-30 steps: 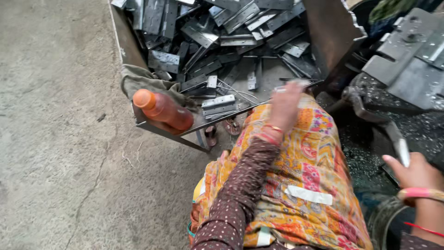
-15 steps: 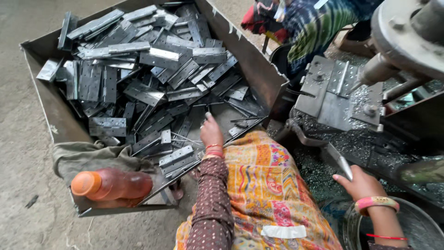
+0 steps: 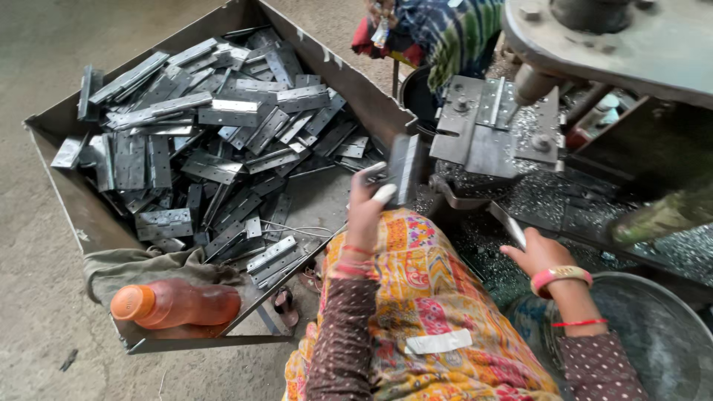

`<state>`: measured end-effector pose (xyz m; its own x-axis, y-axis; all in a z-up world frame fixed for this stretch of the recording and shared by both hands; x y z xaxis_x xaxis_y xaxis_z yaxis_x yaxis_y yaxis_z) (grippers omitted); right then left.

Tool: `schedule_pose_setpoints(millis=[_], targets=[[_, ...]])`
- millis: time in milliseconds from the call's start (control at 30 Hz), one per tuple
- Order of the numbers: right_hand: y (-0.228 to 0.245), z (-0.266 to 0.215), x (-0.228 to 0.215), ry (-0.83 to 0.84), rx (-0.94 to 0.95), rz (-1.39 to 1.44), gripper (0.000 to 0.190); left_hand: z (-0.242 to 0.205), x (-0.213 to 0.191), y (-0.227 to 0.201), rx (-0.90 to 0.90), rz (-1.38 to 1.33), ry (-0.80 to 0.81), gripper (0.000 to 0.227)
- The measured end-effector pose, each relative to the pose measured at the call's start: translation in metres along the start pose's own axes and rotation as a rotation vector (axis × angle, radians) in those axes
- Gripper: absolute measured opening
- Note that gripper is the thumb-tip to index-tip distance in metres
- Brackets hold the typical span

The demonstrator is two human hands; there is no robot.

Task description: The person operates a manual press machine to process metal pieces, placing them into the machine and pressing a lever. After processing, the person picks up a small packet, opens it, and applies a substance to their finger.

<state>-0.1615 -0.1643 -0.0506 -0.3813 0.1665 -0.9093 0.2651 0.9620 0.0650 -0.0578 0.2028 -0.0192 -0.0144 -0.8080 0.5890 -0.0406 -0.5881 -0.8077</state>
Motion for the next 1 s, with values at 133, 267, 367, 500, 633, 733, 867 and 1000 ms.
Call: schedule_pose_setpoints(millis=[133,267,367,500,633,733,867,1000], targets=[[0.004,-0.004,0.001,0.041,0.026,0.023,0.066,0.023,0.11,0.039,0.059,0.003,0.111,0.038],[0.005,-0.011,0.002,-0.015,-0.013,0.065,0.064,0.013,0.151,0.057,0.172,0.906,-0.042,0.04],[0.01,-0.01,-0.002,0.025,-0.023,0.06,0.065,-0.013,0.168,0.051,0.408,1.119,-0.009,0.045],[0.014,0.002,-0.022,0.077,-0.011,0.017,0.073,-0.022,0.19,0.057,0.62,1.618,0.147,0.041],[0.013,-0.003,-0.029,0.119,0.0,-0.005,0.069,0.008,0.194,0.083,0.471,1.797,0.247,0.028],[0.02,0.006,-0.043,0.054,-0.014,-0.016,0.068,0.031,0.201,0.073,0.677,1.752,0.147,0.034],[0.008,0.002,-0.008,0.024,-0.011,-0.015,0.062,0.03,0.192,0.086,0.625,1.734,0.207,0.035],[0.006,-0.021,0.051,-0.12,0.033,0.119,0.051,0.033,0.188,0.086,0.596,1.733,0.187,0.034]])
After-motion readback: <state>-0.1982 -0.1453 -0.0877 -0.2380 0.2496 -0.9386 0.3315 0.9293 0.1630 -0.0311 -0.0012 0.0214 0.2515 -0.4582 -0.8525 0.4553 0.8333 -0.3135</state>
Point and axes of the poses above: each hand's wrist, its own z-axis towards the middle knuckle, its own x-axis out of the palm, y = z × x, the point moved 4 cm from there along z, towards the middle knuckle, and after that the axes turned 6 degrees about -z, right-handed, at the moved point
